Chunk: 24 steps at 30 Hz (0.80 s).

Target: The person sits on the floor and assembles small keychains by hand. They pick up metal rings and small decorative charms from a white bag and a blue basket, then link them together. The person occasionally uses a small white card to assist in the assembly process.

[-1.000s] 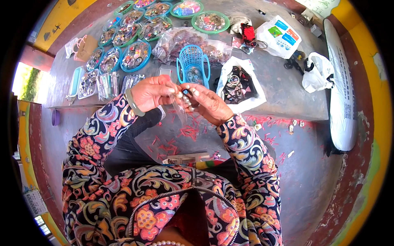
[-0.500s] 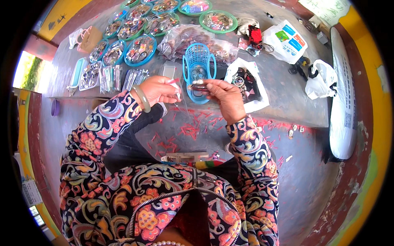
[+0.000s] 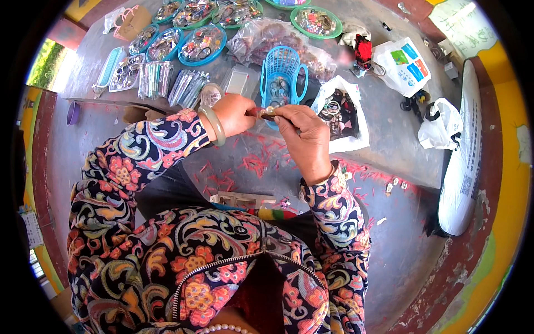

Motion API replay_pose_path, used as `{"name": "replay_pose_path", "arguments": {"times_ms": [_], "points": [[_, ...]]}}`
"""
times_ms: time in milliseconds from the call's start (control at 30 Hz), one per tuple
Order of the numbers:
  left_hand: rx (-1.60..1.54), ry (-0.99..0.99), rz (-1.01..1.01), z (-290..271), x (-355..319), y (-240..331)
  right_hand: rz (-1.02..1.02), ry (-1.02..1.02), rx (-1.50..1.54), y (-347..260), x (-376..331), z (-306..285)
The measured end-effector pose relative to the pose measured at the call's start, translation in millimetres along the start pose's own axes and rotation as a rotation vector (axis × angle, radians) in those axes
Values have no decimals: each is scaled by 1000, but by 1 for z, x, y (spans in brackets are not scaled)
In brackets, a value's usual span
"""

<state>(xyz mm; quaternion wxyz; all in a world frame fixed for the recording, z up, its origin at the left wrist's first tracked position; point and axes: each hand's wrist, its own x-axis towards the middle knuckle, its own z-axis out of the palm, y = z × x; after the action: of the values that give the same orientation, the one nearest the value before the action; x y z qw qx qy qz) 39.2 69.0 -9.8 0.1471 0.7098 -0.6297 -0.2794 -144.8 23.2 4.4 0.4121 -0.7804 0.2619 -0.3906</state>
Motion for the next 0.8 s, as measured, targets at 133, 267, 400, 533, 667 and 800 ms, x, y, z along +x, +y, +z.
{"name": "replay_pose_path", "arguments": {"times_ms": [133, 267, 400, 533, 667, 800], "points": [[-6, -20, 32, -1, -1, 0, -58, -11, -149, -5, 1, -1], [-68, 4, 68, 3, -2, -1, -60, -51, -168, -3, 0, -1], [-115, -17, 73, 5, -2, -1, -81, -97, -176, 0, -1, 1], [-139, -89, 47, 2, -3, 2, -103, -139, -129, 0, -3, 3], [-234, -95, 57, 7, -1, 1, -45, -144, -155, 4, -4, 2], [-239, -156, 107, 10, 1, -1, 11, -157, -195, 2, -4, 0]]}}
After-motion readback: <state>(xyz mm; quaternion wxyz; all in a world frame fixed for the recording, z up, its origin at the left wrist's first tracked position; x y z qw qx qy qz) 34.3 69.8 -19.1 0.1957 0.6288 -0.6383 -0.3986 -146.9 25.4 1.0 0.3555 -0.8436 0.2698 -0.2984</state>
